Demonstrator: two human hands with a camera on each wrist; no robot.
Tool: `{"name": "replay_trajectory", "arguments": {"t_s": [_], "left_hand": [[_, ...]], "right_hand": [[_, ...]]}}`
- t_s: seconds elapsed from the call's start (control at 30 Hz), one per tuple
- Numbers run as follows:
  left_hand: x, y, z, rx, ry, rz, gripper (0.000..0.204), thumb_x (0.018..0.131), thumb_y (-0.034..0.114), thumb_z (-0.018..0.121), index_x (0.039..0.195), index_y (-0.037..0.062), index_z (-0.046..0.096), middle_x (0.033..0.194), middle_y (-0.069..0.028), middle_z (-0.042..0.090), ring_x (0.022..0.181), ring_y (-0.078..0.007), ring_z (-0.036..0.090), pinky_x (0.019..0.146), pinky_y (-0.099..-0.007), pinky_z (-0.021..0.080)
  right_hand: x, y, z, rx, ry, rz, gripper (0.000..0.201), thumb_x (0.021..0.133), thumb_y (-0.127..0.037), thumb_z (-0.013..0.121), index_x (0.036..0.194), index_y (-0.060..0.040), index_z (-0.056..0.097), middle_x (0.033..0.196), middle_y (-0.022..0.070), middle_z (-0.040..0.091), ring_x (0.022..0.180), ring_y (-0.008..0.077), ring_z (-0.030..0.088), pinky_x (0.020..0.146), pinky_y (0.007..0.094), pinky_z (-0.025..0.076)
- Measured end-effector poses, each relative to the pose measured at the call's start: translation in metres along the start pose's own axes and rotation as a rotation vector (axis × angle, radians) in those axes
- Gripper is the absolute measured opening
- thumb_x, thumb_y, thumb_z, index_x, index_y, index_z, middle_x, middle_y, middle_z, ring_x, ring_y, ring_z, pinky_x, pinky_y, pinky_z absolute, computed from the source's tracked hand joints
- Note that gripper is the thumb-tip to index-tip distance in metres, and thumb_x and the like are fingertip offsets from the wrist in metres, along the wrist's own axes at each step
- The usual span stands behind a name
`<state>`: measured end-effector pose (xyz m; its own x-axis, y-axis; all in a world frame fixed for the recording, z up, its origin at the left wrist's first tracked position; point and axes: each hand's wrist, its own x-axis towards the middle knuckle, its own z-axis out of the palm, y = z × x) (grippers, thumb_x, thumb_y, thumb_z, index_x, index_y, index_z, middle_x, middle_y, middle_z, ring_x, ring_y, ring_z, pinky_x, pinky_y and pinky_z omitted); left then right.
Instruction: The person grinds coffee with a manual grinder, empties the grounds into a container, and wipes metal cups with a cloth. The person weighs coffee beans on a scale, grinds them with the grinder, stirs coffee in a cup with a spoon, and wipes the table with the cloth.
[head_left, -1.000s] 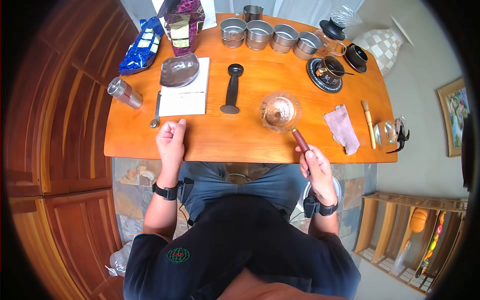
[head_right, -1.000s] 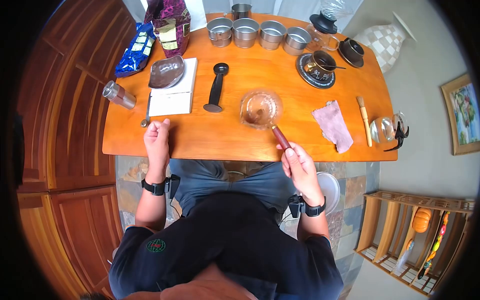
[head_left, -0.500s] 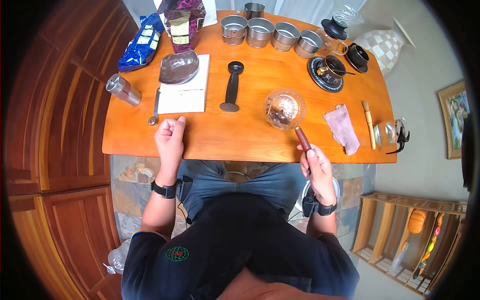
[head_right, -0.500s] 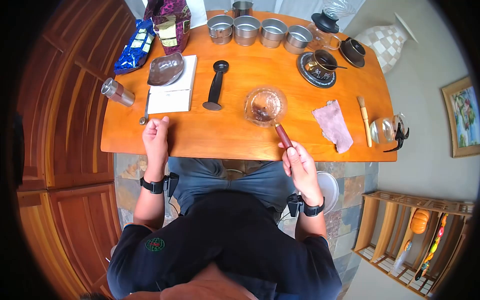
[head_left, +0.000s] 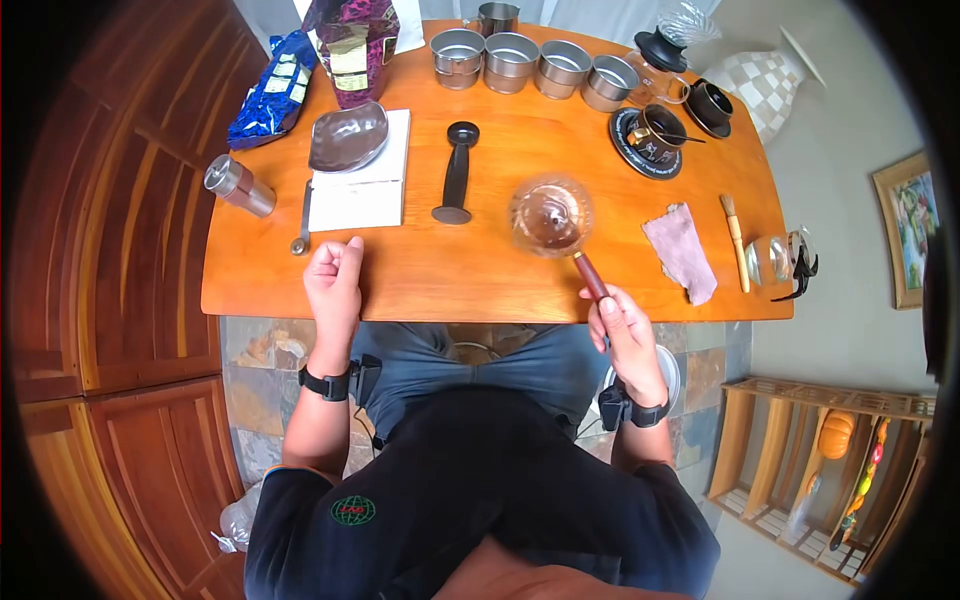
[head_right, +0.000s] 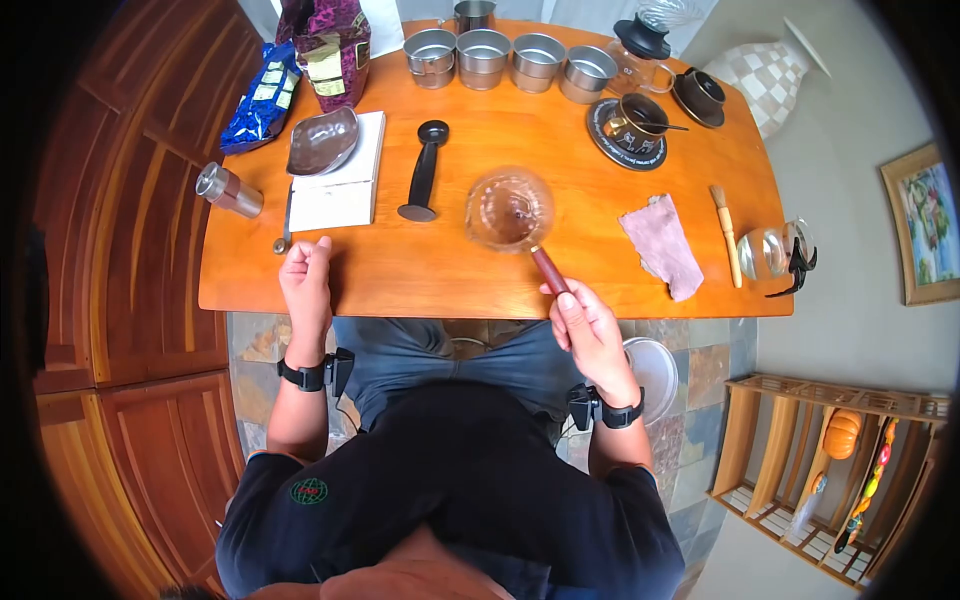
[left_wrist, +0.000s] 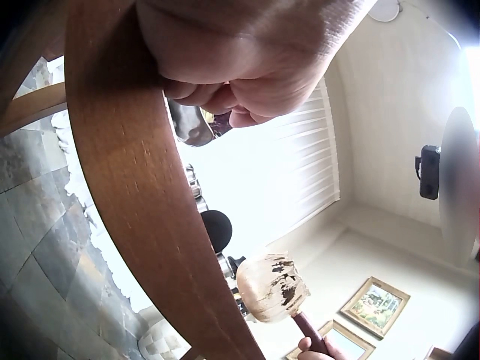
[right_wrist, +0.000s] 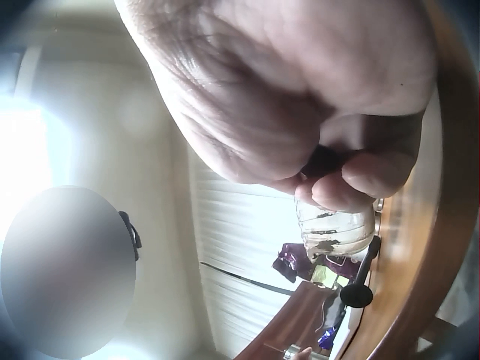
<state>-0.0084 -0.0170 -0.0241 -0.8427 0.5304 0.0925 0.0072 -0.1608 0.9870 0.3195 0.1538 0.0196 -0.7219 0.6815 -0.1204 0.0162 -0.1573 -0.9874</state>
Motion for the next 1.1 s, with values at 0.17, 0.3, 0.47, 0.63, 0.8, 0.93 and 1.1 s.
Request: {"name": "replay_trajectory", "arguments": {"t_s": [0.17, 0.3, 0.47, 0.63, 0.8, 0.93, 1.1], "left_hand": [[0.0012, -0.0017, -0.0032, 0.021, 0.008, 0.021, 0.032, 0.099, 0.008, 0.065, 0.072, 0.0106, 0.049, 0.068, 0.0117, 0.042, 0.062, 0.0010, 0.029, 0.056, -0.0188, 0.025], [-0.0008, 0.0004, -0.0011, 0.016, 0.005, -0.005, 0.032, 0.099, 0.008, 0.065, 0.072, 0.0104, 0.049, 0.068, 0.0116, 0.042, 0.062, 0.0008, 0.029, 0.057, -0.0189, 0.025], [-0.0001, -0.0011, -0.0022, 0.012, 0.007, 0.012, 0.032, 0.099, 0.008, 0.065, 0.072, 0.0110, 0.048, 0.068, 0.0117, 0.041, 0.062, 0.0011, 0.029, 0.055, -0.0193, 0.024], [-0.0004, -0.0007, -0.0029, 0.003, 0.011, 0.012, 0.032, 0.099, 0.008, 0.065, 0.072, 0.0111, 0.049, 0.068, 0.0118, 0.042, 0.062, 0.0013, 0.030, 0.055, -0.0191, 0.025], [-0.0008, -0.0003, -0.0007, -0.001, 0.016, -0.007, 0.032, 0.099, 0.008, 0.065, 0.072, 0.0112, 0.049, 0.068, 0.0118, 0.042, 0.062, 0.0012, 0.030, 0.056, -0.0191, 0.024], [-0.0001, -0.0017, -0.0025, -0.006, 0.011, 0.017, 0.032, 0.099, 0.007, 0.065, 0.072, 0.0108, 0.049, 0.068, 0.0115, 0.043, 0.062, 0.0012, 0.030, 0.056, -0.0191, 0.025], [-0.0009, -0.0005, -0.0009, 0.001, 0.000, 0.007, 0.031, 0.099, 0.007, 0.065, 0.072, 0.0103, 0.050, 0.068, 0.0110, 0.044, 0.062, 0.0011, 0.031, 0.056, -0.0190, 0.026]], "right_hand": [[-0.0023, 0.0034, -0.0027, 0.000, -0.058, 0.024, 0.035, 0.110, -0.028, 0.045, 0.125, 0.0016, 0.056, 0.073, -0.0035, 0.045, 0.060, 0.0049, 0.042, 0.056, 0.0197, 0.035], [0.0016, 0.0021, -0.0022, 0.006, 0.017, 0.000, 0.036, 0.110, -0.029, 0.045, 0.125, 0.0017, 0.056, 0.073, -0.0039, 0.045, 0.060, 0.0047, 0.041, 0.056, 0.0196, 0.035], [-0.0005, 0.0026, -0.0021, -0.004, -0.079, 0.003, 0.035, 0.109, -0.028, 0.046, 0.125, 0.0019, 0.056, 0.072, -0.0038, 0.045, 0.059, 0.0049, 0.041, 0.055, 0.0197, 0.035], [0.0001, 0.0030, -0.0065, -0.014, -0.005, -0.012, 0.036, 0.109, -0.029, 0.046, 0.125, 0.0017, 0.056, 0.073, -0.0035, 0.045, 0.060, 0.0049, 0.041, 0.055, 0.0196, 0.035], [0.0013, 0.0020, -0.0018, -0.012, -0.019, -0.002, 0.036, 0.109, -0.029, 0.047, 0.125, 0.0017, 0.056, 0.073, -0.0034, 0.045, 0.060, 0.0050, 0.041, 0.055, 0.0197, 0.035], [-0.0016, 0.0020, -0.0060, -0.007, -0.039, 0.010, 0.036, 0.109, -0.029, 0.047, 0.125, 0.0016, 0.056, 0.073, -0.0033, 0.045, 0.060, 0.0049, 0.041, 0.055, 0.0200, 0.035], [0.0057, 0.0042, -0.0041, 0.007, 0.045, -0.008, 0.036, 0.109, -0.029, 0.047, 0.125, 0.0019, 0.056, 0.072, -0.0034, 0.044, 0.059, 0.0049, 0.041, 0.055, 0.0201, 0.035]]}}
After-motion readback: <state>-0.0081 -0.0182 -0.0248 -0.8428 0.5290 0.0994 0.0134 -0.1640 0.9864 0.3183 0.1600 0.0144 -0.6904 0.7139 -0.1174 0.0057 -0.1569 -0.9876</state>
